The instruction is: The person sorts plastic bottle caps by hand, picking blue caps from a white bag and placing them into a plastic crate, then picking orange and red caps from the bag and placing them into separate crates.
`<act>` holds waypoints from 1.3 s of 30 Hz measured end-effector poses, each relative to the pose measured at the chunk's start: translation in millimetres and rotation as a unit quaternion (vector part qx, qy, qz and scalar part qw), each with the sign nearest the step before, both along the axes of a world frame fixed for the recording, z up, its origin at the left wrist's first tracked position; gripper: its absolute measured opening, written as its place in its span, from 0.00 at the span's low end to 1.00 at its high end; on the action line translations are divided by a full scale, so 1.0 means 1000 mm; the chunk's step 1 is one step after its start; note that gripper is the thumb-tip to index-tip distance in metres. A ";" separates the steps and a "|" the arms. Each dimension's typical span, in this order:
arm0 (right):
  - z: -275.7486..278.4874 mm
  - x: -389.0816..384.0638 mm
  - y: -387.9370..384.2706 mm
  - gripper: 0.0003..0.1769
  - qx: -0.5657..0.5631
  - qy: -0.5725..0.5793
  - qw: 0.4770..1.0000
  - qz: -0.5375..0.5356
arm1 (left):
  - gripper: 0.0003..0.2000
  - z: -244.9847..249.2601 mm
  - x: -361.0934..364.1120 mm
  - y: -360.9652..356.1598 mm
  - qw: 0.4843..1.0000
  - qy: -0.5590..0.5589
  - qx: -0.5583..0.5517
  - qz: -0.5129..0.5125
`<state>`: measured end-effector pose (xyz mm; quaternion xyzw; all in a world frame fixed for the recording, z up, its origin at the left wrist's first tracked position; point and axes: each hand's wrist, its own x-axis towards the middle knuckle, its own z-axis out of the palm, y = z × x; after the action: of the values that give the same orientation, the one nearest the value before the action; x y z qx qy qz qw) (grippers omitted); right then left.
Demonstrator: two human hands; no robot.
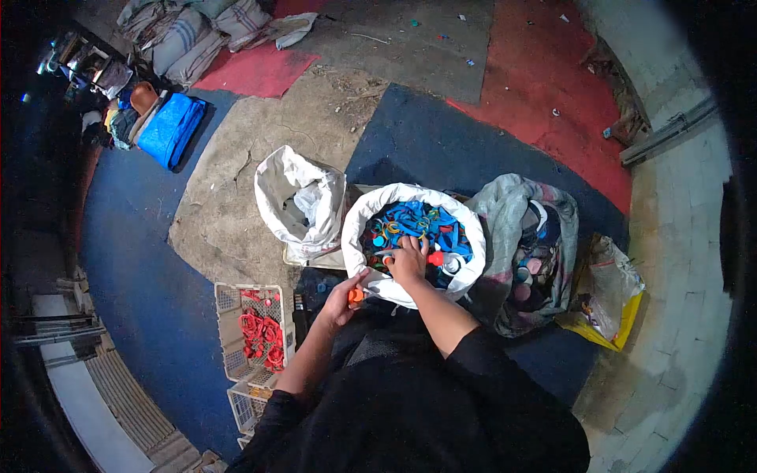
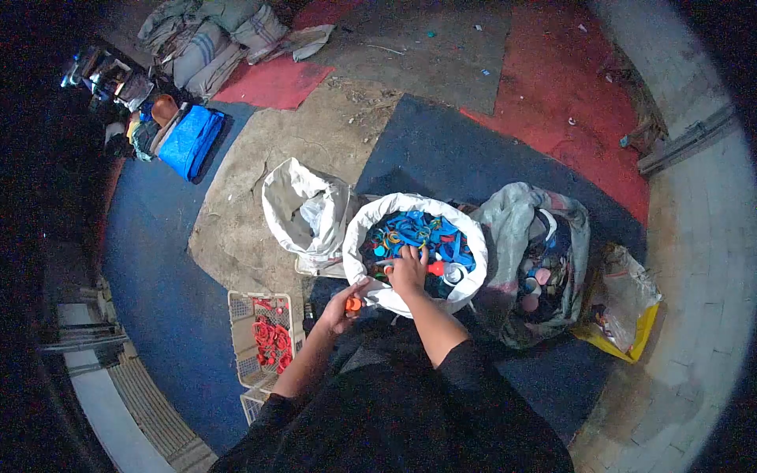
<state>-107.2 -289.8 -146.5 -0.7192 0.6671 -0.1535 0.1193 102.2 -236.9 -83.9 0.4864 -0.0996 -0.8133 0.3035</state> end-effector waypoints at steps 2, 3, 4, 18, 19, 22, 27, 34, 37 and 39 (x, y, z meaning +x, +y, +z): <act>0.002 -0.001 0.001 0.10 -0.006 -0.016 1.000 0.000 | 0.20 -0.002 0.002 0.000 1.000 0.006 -0.010 -0.010; 0.003 -0.001 0.003 0.09 -0.006 -0.030 1.000 0.003 | 0.18 -0.002 0.002 0.001 1.000 0.003 -0.009 -0.005; 0.004 -0.002 0.004 0.08 -0.006 -0.043 0.999 0.005 | 0.17 -0.002 0.002 0.001 1.000 -0.001 -0.008 -0.001; 0.074 -0.038 0.014 0.06 0.057 -0.260 0.963 0.028 | 0.09 0.003 -0.052 -0.037 0.992 -0.016 -0.061 -0.113; 0.075 -0.040 0.015 0.06 0.063 -0.259 0.964 0.015 | 0.09 0.005 -0.058 -0.040 0.992 -0.025 -0.057 -0.111; 0.077 -0.040 0.015 0.06 0.098 -0.398 0.909 -0.072 | 0.09 0.008 -0.070 -0.049 0.995 -0.023 -0.044 -0.084; 0.089 -0.043 0.023 0.07 0.057 -0.410 0.909 -0.049 | 0.07 0.003 -0.080 -0.062 0.992 -0.030 -0.063 -0.103; 0.072 -0.052 0.027 0.09 0.056 -0.433 0.899 -0.036 | 0.10 0.003 -0.082 -0.071 0.960 -0.113 -0.185 -0.176; 0.062 -0.049 0.028 0.14 0.208 -0.684 0.656 -0.242 | 0.09 0.001 -0.081 -0.074 0.927 -0.156 -0.267 -0.215; 0.060 -0.053 0.032 0.17 0.241 -0.741 0.575 -0.247 | 0.09 0.006 -0.080 -0.076 0.887 -0.196 -0.338 -0.247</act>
<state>-160.4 -257.8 -86.3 -0.1063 0.5104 -0.4899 0.6987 22.0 -312.6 -78.2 0.4634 -0.5430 -0.6669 0.2137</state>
